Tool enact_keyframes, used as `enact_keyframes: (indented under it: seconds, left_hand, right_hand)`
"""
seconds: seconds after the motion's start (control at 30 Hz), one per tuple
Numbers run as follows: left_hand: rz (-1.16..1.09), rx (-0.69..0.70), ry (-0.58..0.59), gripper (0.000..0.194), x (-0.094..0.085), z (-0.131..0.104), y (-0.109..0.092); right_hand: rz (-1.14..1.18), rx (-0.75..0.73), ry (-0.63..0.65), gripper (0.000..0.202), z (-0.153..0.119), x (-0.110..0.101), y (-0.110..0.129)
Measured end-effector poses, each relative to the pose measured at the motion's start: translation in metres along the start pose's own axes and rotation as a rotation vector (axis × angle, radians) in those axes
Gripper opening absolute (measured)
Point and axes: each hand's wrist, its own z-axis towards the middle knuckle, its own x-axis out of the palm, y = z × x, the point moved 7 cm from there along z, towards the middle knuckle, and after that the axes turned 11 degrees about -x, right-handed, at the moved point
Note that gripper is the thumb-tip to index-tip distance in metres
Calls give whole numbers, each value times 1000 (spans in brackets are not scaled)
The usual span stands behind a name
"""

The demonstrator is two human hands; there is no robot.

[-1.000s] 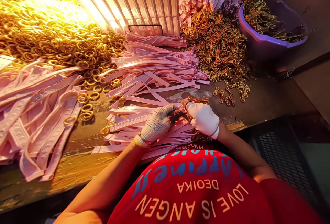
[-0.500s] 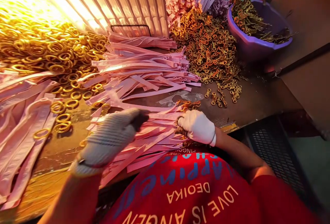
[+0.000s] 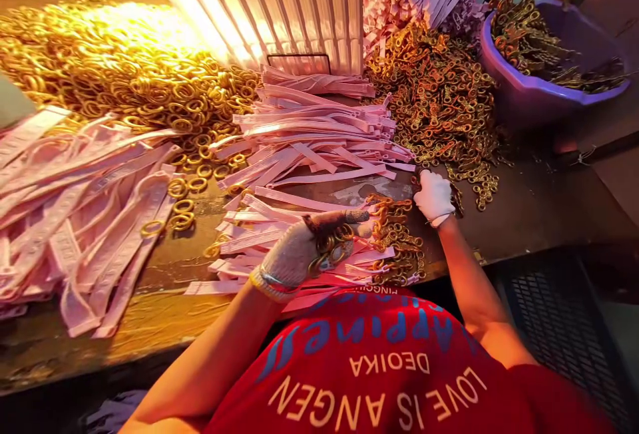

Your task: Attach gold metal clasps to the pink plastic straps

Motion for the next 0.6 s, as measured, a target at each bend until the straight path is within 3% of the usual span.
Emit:
enact_keyframes:
  seconds: [0.1, 0.17, 0.23, 0.33, 0.47, 0.6]
  left_hand:
    - [130, 8, -111, 37, 0, -3, 5]
    - [220, 42, -165, 30, 1, -6, 6]
    - [329, 91, -215, 21, 2, -6, 5]
    - [458, 154, -263, 28, 2, -1, 3]
    - [395, 237, -233, 24, 3, 8, -1]
    - [439, 263, -162, 37, 18, 6, -2]
  right_hand:
    - [62, -35, -46, 28, -5, 3, 5]
    - [176, -100, -158, 28, -15, -1, 11]
    - [394, -227, -294, 31, -31, -12, 23]
    - [642, -517, -431, 37, -65, -39, 52]
    - [515, -711, -463, 52, -106, -69, 90]
    - [466, -751, -414, 55, -119, -75, 108]
